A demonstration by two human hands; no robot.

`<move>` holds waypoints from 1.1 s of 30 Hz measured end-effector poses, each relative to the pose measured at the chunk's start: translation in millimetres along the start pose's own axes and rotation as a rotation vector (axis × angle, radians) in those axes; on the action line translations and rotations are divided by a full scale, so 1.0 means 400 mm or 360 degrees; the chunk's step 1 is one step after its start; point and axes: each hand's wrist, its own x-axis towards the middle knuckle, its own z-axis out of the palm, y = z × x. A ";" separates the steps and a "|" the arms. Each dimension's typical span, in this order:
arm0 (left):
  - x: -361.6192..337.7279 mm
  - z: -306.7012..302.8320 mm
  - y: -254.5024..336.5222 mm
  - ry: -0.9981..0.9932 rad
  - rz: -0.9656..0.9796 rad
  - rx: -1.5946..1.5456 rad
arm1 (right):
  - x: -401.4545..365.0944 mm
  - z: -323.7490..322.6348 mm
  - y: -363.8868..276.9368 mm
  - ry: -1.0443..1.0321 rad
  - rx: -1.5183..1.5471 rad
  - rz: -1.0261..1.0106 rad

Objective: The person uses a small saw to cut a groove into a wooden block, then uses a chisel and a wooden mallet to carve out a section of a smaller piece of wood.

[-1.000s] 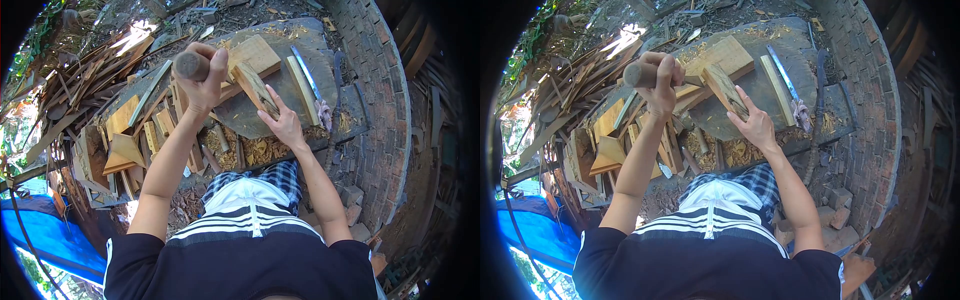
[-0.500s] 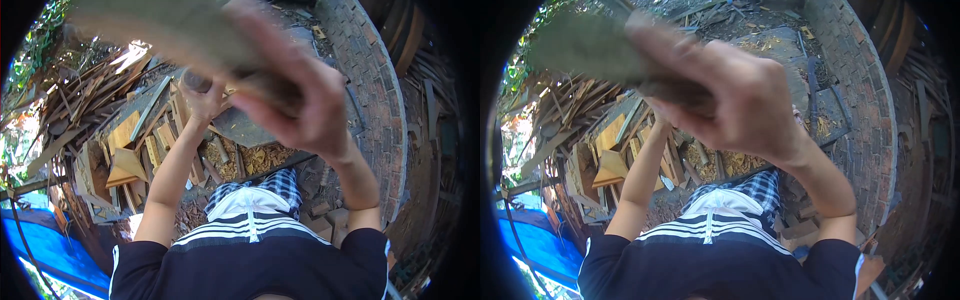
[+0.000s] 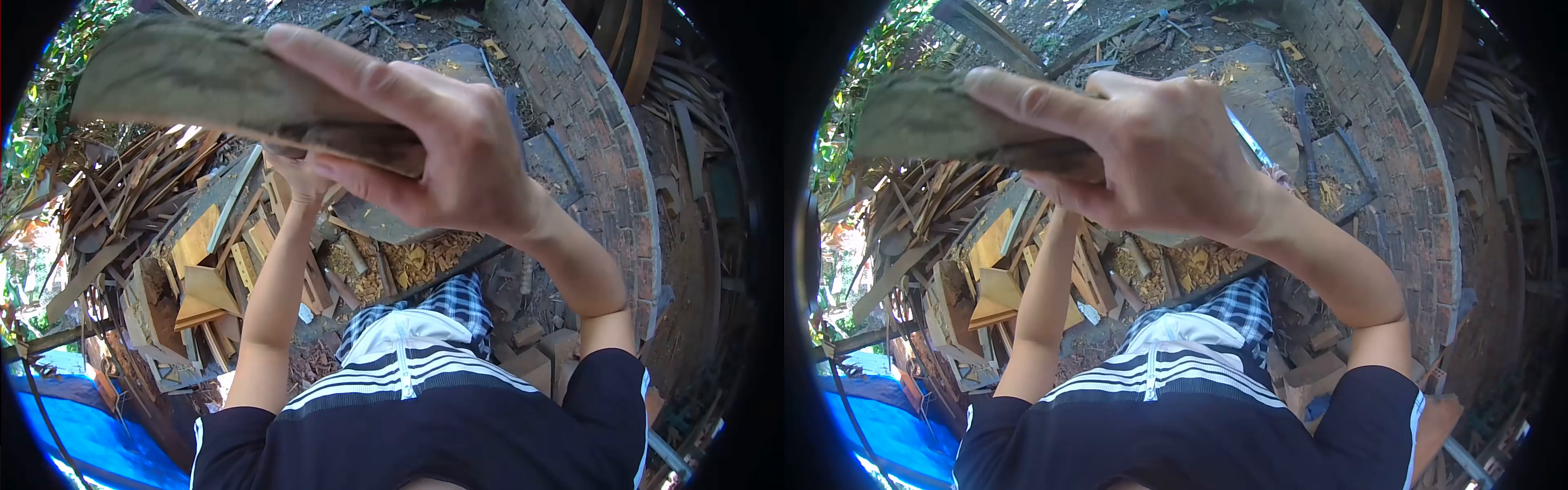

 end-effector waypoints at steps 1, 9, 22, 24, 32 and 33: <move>-0.004 -0.010 -0.009 0.0016 0.0012 0.0025 | -0.013 0.007 0.008 -0.0005 0.0005 0.0012; -0.005 -0.053 -0.040 -0.0160 0.0494 0.0872 | -0.004 0.025 0.020 0.0105 0.0166 -0.0087; 0.019 -0.081 -0.097 -0.0289 0.0262 0.0459 | 0.007 0.025 0.013 -0.0155 0.0037 0.0090; 0.006 -0.101 -0.100 -0.0310 0.0332 0.0553 | -0.011 0.016 0.002 -0.0226 0.0027 0.0104; -0.009 -0.038 -0.046 -0.0115 0.0318 0.0470 | -0.031 0.041 0.033 -0.0116 0.0113 0.0185; 0.006 -0.018 -0.008 -0.0091 0.0130 0.0047 | -0.042 0.038 0.040 -0.0386 0.0049 0.0284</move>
